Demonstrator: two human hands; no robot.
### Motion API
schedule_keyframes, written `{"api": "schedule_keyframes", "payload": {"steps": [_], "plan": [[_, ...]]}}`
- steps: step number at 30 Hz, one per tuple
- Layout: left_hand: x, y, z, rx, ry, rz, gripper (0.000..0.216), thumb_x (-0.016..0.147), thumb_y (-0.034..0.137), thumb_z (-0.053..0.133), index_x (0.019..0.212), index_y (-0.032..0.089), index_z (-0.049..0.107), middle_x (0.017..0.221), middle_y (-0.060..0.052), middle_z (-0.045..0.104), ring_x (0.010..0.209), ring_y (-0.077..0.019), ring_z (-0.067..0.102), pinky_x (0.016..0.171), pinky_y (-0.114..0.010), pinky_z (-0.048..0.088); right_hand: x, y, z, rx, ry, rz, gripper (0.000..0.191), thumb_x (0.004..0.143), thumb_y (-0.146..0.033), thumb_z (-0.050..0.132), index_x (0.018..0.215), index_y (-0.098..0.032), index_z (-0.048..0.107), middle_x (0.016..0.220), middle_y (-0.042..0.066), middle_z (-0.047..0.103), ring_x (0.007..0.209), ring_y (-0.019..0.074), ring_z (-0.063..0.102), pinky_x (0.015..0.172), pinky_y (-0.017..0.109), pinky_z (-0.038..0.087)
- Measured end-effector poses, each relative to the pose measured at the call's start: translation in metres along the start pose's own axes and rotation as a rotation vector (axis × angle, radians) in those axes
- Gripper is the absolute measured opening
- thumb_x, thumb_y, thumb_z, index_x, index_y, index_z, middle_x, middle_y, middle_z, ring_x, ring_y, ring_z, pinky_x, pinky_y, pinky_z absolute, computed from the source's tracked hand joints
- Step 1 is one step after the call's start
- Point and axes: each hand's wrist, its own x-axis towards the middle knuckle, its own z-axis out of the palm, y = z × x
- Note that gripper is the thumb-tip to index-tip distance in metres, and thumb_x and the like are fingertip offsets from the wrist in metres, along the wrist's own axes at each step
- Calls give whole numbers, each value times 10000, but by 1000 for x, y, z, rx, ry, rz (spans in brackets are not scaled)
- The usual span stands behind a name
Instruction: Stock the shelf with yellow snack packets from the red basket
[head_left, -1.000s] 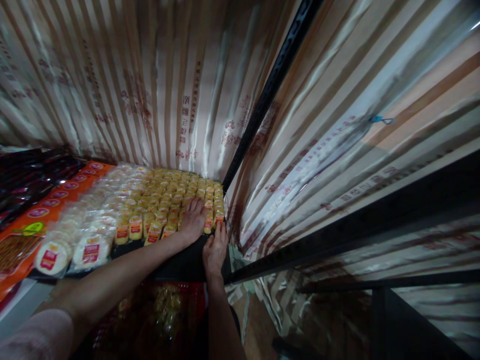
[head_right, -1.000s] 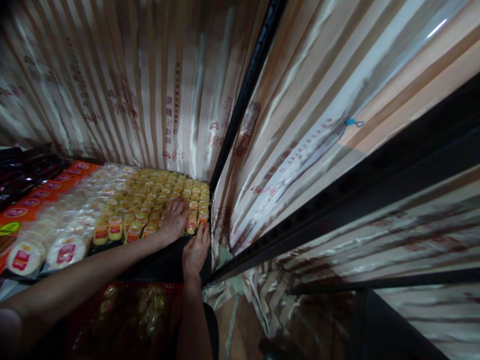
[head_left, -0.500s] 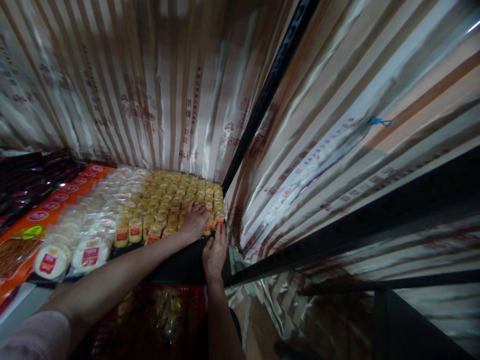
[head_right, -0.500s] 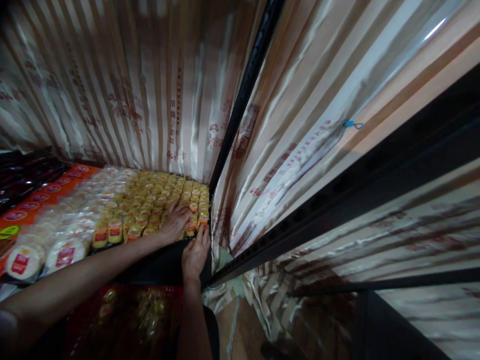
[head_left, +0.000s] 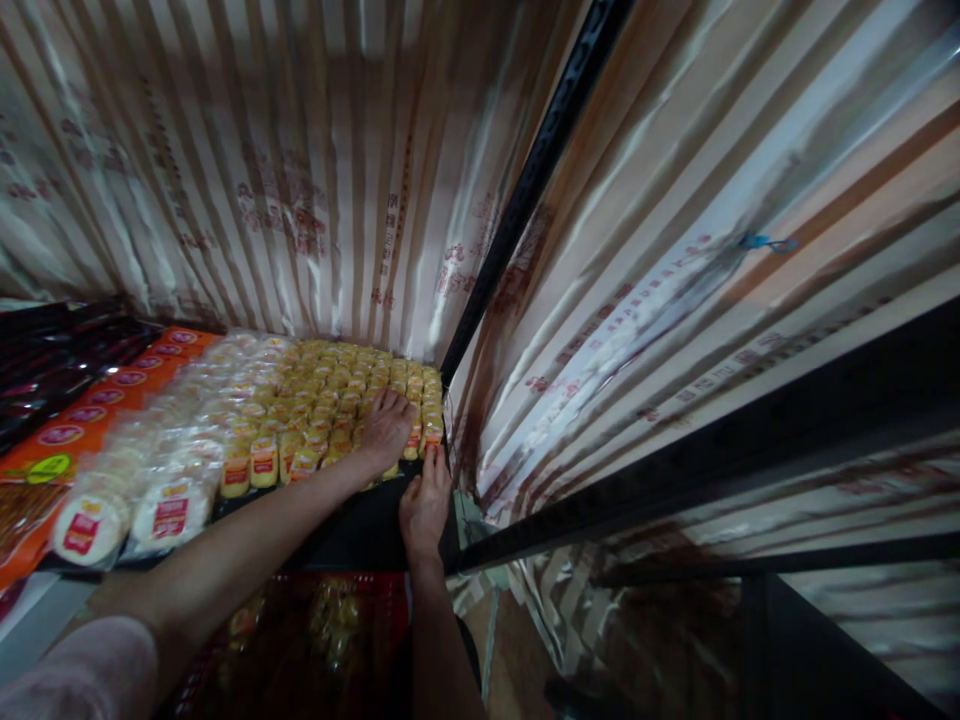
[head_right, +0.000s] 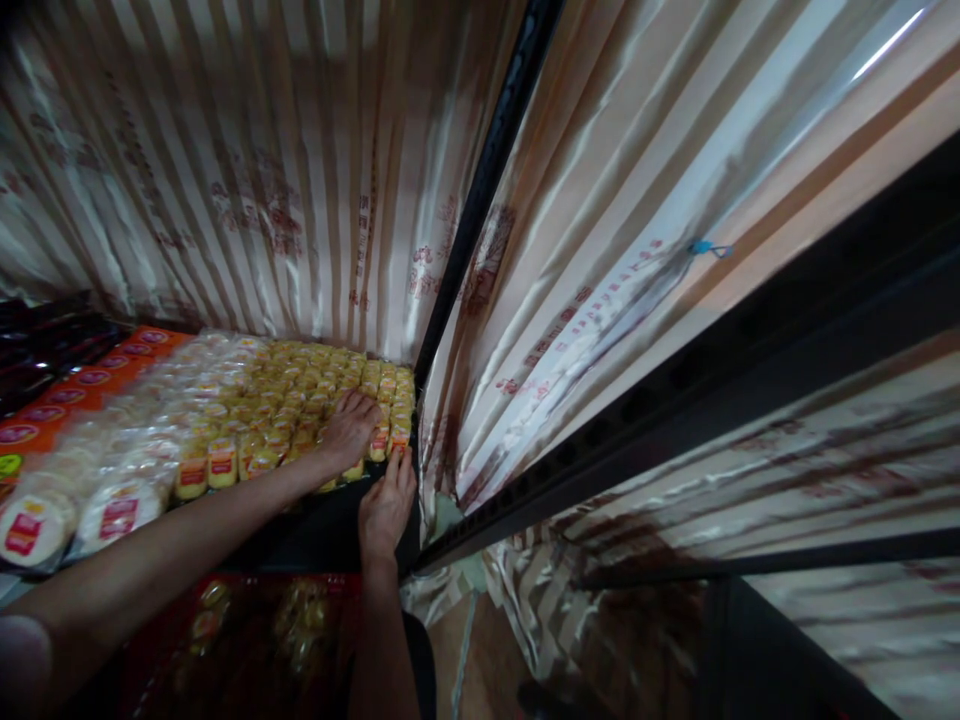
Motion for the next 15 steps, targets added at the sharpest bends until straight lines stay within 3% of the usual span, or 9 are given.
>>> {"api": "schedule_keyframes", "payload": {"steps": [7,15], "plan": [[-3,0,4,42,46,36,197,879,134,400,927,134,591,996,-85,599,1024,-217,495,1026,-414,308,0,-1,0,-10,-3,1,597,793,-56,332,1389,-93,351,1431,146,368,1302,251,310,1032,443,337],[-4,0,6,101,61,86,200,870,125,418,942,122,604,977,-83,595,1006,-231,510,981,-400,353,3,-9,-2,-142,-123,70,625,784,-70,333,1408,-76,313,1471,132,311,1276,278,342,1003,430,357]]}}
